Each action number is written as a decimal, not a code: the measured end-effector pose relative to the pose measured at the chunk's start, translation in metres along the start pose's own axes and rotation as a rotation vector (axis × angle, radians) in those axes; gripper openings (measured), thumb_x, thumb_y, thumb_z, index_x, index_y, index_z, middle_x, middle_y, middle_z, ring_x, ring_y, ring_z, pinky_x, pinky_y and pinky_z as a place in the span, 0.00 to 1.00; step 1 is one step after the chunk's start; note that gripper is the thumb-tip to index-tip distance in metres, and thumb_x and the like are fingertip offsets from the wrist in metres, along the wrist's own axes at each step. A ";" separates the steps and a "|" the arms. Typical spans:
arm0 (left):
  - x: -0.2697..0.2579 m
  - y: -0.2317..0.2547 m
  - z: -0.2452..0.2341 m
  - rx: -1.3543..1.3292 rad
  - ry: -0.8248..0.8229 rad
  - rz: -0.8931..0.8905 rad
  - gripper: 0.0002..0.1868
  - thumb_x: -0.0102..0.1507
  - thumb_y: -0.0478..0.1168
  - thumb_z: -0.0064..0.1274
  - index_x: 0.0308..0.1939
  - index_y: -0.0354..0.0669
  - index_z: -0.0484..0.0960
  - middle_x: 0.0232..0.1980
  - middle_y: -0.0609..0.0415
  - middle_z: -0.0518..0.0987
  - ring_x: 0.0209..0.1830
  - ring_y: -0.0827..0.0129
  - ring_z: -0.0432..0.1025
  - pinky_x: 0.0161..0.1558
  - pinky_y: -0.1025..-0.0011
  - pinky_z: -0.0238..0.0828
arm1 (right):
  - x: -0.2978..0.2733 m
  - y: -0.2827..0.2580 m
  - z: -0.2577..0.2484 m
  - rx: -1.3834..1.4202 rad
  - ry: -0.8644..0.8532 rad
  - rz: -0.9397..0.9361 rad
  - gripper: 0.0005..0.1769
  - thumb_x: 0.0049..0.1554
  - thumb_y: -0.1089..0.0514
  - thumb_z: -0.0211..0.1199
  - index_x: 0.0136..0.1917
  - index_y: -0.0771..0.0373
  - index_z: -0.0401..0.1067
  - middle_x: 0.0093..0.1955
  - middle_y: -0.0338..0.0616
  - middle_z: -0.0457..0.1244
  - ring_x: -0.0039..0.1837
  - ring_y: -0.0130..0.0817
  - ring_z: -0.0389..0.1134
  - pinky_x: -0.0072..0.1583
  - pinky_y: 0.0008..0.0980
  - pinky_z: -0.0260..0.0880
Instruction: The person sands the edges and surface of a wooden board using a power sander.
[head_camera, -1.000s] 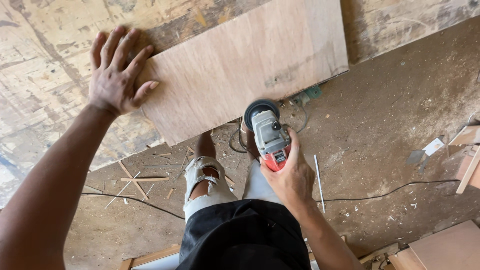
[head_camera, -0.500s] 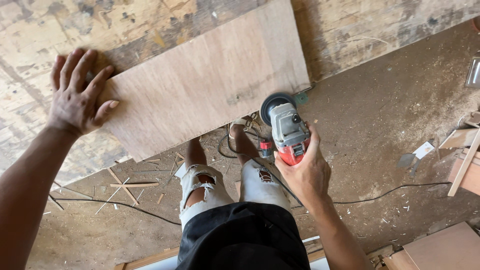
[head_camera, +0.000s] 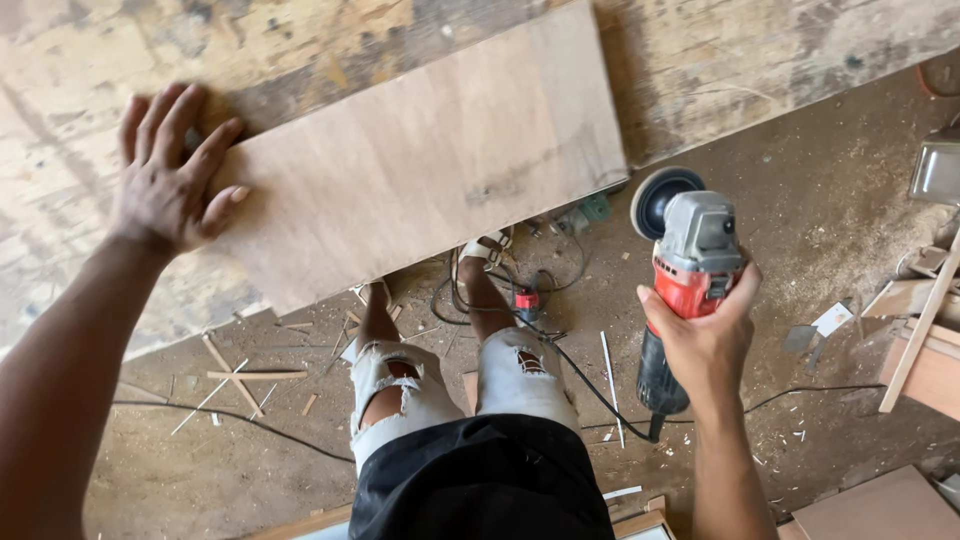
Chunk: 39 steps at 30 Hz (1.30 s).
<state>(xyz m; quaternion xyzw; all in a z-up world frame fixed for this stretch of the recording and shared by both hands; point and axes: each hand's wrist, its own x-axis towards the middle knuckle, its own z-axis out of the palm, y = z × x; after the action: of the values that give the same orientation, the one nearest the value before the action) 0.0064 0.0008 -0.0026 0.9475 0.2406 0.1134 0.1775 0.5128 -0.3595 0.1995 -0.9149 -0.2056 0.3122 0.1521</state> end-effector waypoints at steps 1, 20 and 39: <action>-0.002 -0.001 -0.001 -0.007 0.008 0.013 0.46 0.85 0.65 0.36 0.84 0.26 0.86 0.88 0.11 0.72 0.90 0.13 0.64 0.87 0.22 0.50 | -0.013 -0.006 0.004 -0.009 0.021 -0.001 0.55 0.56 0.53 0.84 0.85 0.57 0.52 0.65 0.58 0.74 0.50 0.49 0.79 0.56 0.48 0.85; 0.008 -0.002 0.010 0.090 -0.176 -0.083 0.45 0.87 0.77 0.21 0.93 0.51 0.67 0.76 0.33 0.80 0.64 0.41 0.78 0.55 0.42 0.71 | -0.252 -0.099 0.289 -0.292 -0.120 -0.448 0.57 0.50 0.46 0.85 0.88 0.49 0.63 0.57 0.38 0.74 0.54 0.44 0.81 0.50 0.54 0.82; 0.000 -0.005 0.000 -0.035 0.006 0.042 0.50 0.87 0.67 0.32 0.86 0.24 0.89 0.90 0.10 0.72 0.92 0.16 0.62 0.88 0.24 0.46 | -0.077 -0.025 0.129 -0.360 -0.073 -0.212 0.64 0.50 0.39 0.85 0.90 0.54 0.56 0.65 0.57 0.76 0.54 0.58 0.80 0.54 0.55 0.82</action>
<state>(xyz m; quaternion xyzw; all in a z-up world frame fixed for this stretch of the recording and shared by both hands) 0.0043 0.0046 -0.0049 0.9487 0.2191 0.1243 0.1909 0.3684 -0.3549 0.1515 -0.8886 -0.3588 0.2856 0.0107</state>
